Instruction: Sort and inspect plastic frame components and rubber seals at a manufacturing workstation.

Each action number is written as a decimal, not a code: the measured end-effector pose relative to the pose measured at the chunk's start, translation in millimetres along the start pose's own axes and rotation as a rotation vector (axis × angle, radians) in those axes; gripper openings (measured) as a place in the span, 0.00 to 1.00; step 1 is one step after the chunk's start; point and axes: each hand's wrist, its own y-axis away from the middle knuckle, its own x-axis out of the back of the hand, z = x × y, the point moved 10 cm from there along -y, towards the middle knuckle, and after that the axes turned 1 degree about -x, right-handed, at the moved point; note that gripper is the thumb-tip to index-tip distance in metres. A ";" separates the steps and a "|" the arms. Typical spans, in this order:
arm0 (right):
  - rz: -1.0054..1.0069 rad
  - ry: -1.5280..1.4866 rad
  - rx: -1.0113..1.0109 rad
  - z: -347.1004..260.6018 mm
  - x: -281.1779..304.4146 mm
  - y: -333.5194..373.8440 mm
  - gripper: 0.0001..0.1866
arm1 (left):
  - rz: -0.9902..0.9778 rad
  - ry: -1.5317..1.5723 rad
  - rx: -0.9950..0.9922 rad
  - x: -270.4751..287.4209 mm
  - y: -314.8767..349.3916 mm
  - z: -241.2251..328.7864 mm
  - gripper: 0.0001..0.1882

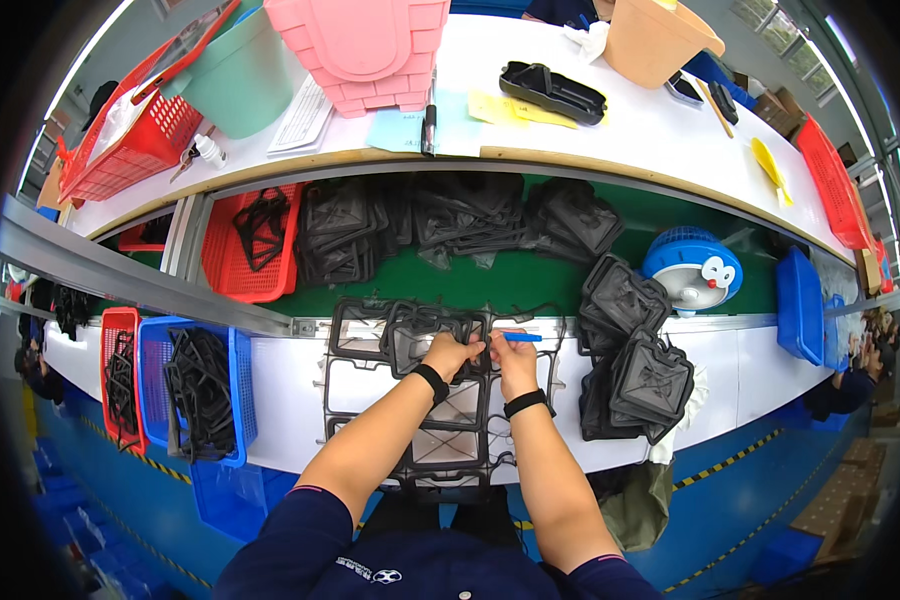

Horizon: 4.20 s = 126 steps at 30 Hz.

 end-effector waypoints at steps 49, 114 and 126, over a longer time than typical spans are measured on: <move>-0.036 0.029 -0.069 39.1 -75.0 -3.0 0.05 | 0.092 -0.339 -0.095 90.8 -14.6 15.0 0.14; 0.054 0.030 -0.069 19.8 69.6 87.0 0.05 | -0.051 -0.491 -0.160 -42.3 75.1 -53.7 0.14; 0.046 0.550 0.256 -15.4 65.8 96.1 0.06 | -0.072 -0.405 -0.050 -41.2 75.1 -60.7 0.07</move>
